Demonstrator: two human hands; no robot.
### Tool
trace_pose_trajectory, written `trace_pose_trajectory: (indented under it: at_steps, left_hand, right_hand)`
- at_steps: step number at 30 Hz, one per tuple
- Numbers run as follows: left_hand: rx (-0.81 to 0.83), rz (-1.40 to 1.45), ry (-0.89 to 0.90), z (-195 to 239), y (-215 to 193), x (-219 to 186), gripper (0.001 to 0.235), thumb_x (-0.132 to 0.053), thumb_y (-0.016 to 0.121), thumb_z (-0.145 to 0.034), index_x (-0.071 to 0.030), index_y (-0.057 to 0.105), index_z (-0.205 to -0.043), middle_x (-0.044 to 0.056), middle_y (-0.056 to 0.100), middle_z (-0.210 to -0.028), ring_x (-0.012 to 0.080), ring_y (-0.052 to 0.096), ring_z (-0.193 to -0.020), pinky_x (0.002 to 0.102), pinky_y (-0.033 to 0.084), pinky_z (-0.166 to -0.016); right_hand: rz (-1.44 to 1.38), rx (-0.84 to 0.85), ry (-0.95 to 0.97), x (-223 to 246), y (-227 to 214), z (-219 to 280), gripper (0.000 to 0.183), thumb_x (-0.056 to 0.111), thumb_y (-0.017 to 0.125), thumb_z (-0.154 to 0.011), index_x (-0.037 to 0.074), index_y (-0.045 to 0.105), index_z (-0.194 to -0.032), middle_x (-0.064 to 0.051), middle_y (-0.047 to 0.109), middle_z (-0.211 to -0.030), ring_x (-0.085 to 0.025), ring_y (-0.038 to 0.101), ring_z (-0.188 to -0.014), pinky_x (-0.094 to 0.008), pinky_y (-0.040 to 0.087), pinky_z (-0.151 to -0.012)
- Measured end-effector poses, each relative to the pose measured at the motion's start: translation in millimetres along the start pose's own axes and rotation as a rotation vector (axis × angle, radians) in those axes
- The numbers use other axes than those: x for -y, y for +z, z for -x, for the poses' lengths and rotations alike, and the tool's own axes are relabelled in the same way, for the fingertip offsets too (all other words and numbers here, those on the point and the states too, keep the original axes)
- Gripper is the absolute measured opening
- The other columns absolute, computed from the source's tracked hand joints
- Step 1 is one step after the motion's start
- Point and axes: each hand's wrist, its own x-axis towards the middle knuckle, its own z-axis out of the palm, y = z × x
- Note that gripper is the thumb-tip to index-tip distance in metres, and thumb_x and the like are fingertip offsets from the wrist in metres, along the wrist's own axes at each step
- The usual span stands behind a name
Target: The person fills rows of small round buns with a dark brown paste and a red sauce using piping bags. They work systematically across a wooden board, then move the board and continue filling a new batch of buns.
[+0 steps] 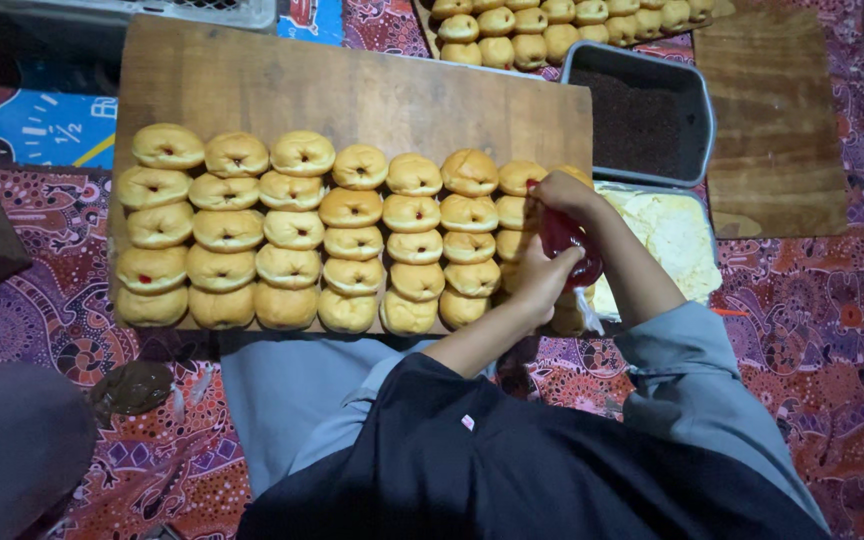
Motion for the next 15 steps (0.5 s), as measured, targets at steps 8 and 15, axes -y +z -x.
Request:
trace_pose_trajectory:
  at_steps: [8,15]
  left_hand:
    - [0.033,0.060,0.093,11.5,5.3,1.5,0.041,-0.006,0.071,-0.083,-0.001,0.056,-0.121,0.010,0.068,-0.110,0.0176,0.066,-0.098,0.034,0.056,-0.088]
    - [0.043,0.038,0.068,24.3,10.6,-5.4,0.040,-0.005,0.070,-0.084,0.000,0.055,-0.121,0.010,0.068,-0.109,0.0169,0.067,-0.097,0.033,0.057,-0.086]
  right_hand:
    - [0.037,-0.024,0.015,13.1,-4.3,10.0,0.040,0.032,0.064,-0.098,-0.006,0.075,-0.098,-0.018,0.074,-0.083,-0.026,0.068,-0.070,-0.041,0.052,-0.066]
    - [-0.168,0.076,0.073,26.7,-10.0,26.1,0.032,0.020,0.058,-0.094,-0.005,0.078,-0.093,-0.016,0.073,-0.074,-0.026,0.068,-0.059,-0.041,0.055,-0.058]
